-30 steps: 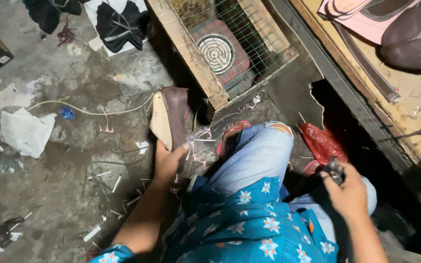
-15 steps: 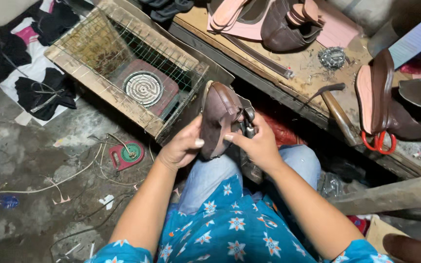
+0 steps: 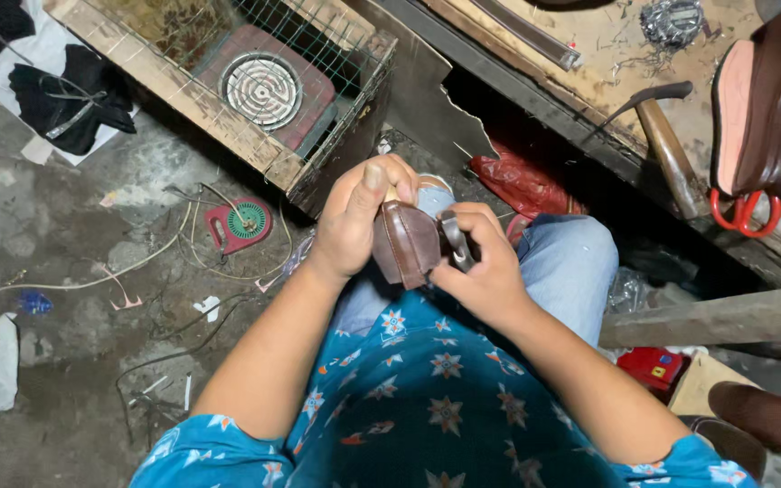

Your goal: The person uses pliers and a curved metal tool to separate and adjust the sole and upper of a brown slip-on shoe. They repeatedly pry the edges, inspect the interior, and manipulate the shoe's structure while seated in a workshop.

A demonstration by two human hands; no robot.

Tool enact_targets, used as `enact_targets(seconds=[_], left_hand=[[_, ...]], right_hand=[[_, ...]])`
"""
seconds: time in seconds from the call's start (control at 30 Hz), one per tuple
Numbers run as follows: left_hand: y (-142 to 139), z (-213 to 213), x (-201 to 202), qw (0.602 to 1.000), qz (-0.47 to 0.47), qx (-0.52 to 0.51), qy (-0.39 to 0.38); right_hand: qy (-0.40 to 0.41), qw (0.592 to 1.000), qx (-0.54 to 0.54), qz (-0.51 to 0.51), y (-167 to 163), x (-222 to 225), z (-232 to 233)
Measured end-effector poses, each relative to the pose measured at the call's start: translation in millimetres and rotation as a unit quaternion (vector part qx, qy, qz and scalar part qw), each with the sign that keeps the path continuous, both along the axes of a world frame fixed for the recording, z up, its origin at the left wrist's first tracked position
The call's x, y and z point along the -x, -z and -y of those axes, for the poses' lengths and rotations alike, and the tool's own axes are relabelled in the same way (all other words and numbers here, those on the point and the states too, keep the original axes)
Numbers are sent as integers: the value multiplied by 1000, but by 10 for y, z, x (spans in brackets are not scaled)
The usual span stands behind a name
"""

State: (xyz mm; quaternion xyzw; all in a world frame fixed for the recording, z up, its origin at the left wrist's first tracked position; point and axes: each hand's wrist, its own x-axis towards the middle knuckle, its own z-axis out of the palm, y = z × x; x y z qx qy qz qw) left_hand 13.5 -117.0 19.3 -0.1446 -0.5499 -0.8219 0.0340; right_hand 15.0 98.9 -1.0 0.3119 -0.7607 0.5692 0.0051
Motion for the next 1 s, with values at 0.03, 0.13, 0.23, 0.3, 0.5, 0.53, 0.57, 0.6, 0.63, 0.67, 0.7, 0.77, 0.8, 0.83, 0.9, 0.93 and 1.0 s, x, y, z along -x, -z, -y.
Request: enact_targets(seconds=[0.03,0.13,0.23,0.3,0.5,0.53,0.57,0.6,0.63,0.67,0.7,0.77,0.8,0.83,0.9,0.93,1.0], left_hand=[[1,-21,-9,1000,-13,9,-7],[-21,-91,-21,999,-26,23,-16],[-82,-140,12,998,-17,48,-26],[-124,-177,60,997,-20,63,-31],[-207,-286,177,991,-63,119,6],[-220,-269,161,985,-88,147,11],[-232,-263,137,978,-109,175,15],[-241,-266,97,971,-128,203,9],[-251,-266,50,961,-148,232,4],[-258,-266,-1,951,-168,261,-1],[-264,-279,-59,940,-179,289,-24],[-270,-327,-202,916,-198,343,-69],[-270,-354,-258,920,-175,343,-73],[-269,-388,-310,923,-150,345,-77],[-268,-436,-425,929,-91,349,-81],[-271,-457,-491,931,-56,352,-81],[-270,-505,-604,931,-6,354,-86]], right_hand=[[10,1000,-2,-27,-42,-47,-17],[25,999,0,-30,-184,-144,-80],[24,999,-19,-38,-331,-148,-159],[32,998,-32,-37,-412,-131,-211],[56,995,-78,-38,-484,-183,-365],[58,995,-77,-24,-470,-221,-389],[59,995,-75,-7,-451,-256,-416],[61,995,-75,0,-424,-290,-438],[62,995,-74,5,-396,-322,-462],[64,995,-73,11,-365,-349,-480],[50,997,-67,5,-336,-372,-500],[22,998,-55,-4,-291,-412,-536],[21,997,-64,-25,-274,-424,-550],[20,996,-73,-45,-260,-432,-559],[10,995,-79,-63,-238,-445,-567],[3,995,-75,-61,-227,-451,-562],[-9,995,-74,-61,-204,-460,-548]])
